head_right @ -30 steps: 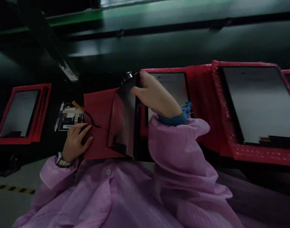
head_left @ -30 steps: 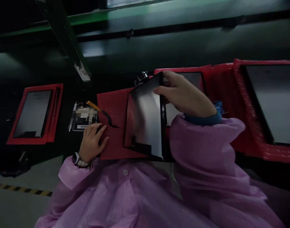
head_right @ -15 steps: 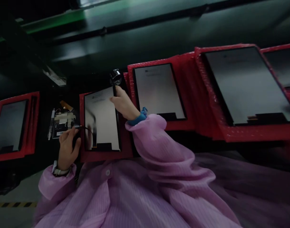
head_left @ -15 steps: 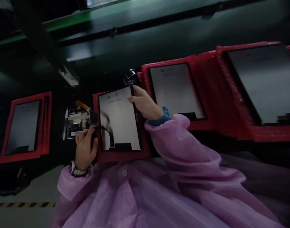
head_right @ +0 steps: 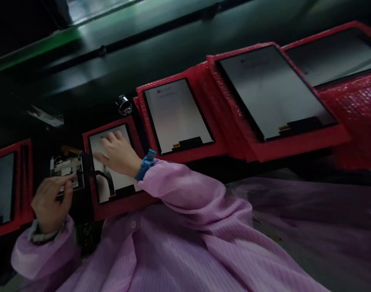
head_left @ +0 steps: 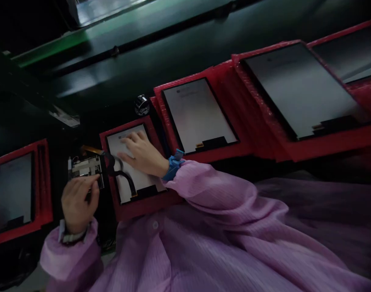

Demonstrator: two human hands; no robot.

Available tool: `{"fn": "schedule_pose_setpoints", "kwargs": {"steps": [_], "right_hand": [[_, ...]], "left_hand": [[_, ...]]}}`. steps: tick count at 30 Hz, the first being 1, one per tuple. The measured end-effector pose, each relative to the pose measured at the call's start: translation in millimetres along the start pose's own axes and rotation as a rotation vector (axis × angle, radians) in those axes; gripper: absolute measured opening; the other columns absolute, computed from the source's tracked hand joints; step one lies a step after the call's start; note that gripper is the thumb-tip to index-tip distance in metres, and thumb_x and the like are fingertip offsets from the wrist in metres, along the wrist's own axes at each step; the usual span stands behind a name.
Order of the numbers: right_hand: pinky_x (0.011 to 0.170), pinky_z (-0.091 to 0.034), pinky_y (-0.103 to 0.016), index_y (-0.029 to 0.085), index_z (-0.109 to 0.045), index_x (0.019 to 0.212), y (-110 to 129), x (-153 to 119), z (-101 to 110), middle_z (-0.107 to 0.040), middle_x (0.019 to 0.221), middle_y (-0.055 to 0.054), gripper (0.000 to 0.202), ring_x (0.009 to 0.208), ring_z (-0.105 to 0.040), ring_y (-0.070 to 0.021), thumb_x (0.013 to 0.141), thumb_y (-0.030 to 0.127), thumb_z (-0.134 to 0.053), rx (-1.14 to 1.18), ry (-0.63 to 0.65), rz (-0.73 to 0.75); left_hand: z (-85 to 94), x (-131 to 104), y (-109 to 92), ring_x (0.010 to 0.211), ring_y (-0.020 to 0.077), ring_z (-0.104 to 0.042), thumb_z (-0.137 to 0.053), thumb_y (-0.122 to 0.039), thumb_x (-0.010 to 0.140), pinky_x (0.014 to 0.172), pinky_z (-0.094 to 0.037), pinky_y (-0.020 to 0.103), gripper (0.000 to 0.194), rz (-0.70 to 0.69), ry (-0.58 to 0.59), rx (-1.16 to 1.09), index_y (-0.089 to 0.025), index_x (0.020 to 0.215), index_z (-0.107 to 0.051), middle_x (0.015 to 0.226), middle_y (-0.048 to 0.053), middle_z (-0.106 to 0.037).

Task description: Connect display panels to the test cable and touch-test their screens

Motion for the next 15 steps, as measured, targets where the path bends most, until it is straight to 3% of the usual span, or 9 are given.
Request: {"fn": "schedule_pose_setpoints", "kwargs": {"steps": [3,7,10,15], "right_hand": [[0.100,-0.042,-0.040,0.010,-0.066,0.115,7.7,-1.1,-21.9,-0.063,0.111,-0.012,0.040,0.111,-0.048,-0.0258,0.096,0.044,-0.057,0.214,0.167,0.061],[0.093,-0.040,-0.035,0.016,-0.068,0.097,16.3,-3.0,-33.4,-0.063,0.096,-0.006,0.034,0.094,-0.051,-0.0184,0.094,0.048,-0.059,0.422,0.206,0.098],[0.085,-0.040,-0.031,0.017,-0.067,0.094,21.8,-5.1,-36.4,-0.061,0.088,-0.002,0.031,0.076,-0.049,-0.0123,0.093,0.047,-0.060,0.570,0.205,0.087],[0.062,-0.036,-0.026,0.017,-0.065,0.097,23.8,-9.7,-47.2,-0.059,0.080,0.000,0.030,0.065,-0.044,-0.0097,0.092,0.045,-0.058,0.728,0.253,-0.006]], "left_hand": [[6.4,39.5,13.0,0.092,0.0236,-0.066,-0.055,-0.015,0.091,0.087,-0.050,0.038,0.024,-0.081,-0.107,0.002,-0.022,0.112,-0.066,0.100,0.007,-0.072],[-27.2,75.9,33.1,0.107,0.0288,-0.065,-0.049,-0.026,0.094,0.098,-0.045,0.048,0.025,-0.136,0.027,0.062,-0.021,0.111,-0.067,0.112,0.009,-0.072],[-46.0,76.5,41.3,0.099,0.0267,-0.067,-0.041,-0.028,0.097,0.102,-0.040,0.050,0.028,-0.168,0.095,0.035,-0.022,0.097,-0.068,0.102,0.006,-0.075],[-44.9,61.7,41.1,0.080,0.0217,-0.066,-0.040,-0.026,0.096,0.103,-0.039,0.048,0.026,-0.173,0.081,-0.048,-0.022,0.080,-0.061,0.079,0.002,-0.072]]}}
Point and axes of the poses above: each hand's wrist, its own x-axis towards the middle knuckle, its own z-axis out of the back of the hand, y = z × x, the point moved 7 cm from there along x, towards the middle knuckle
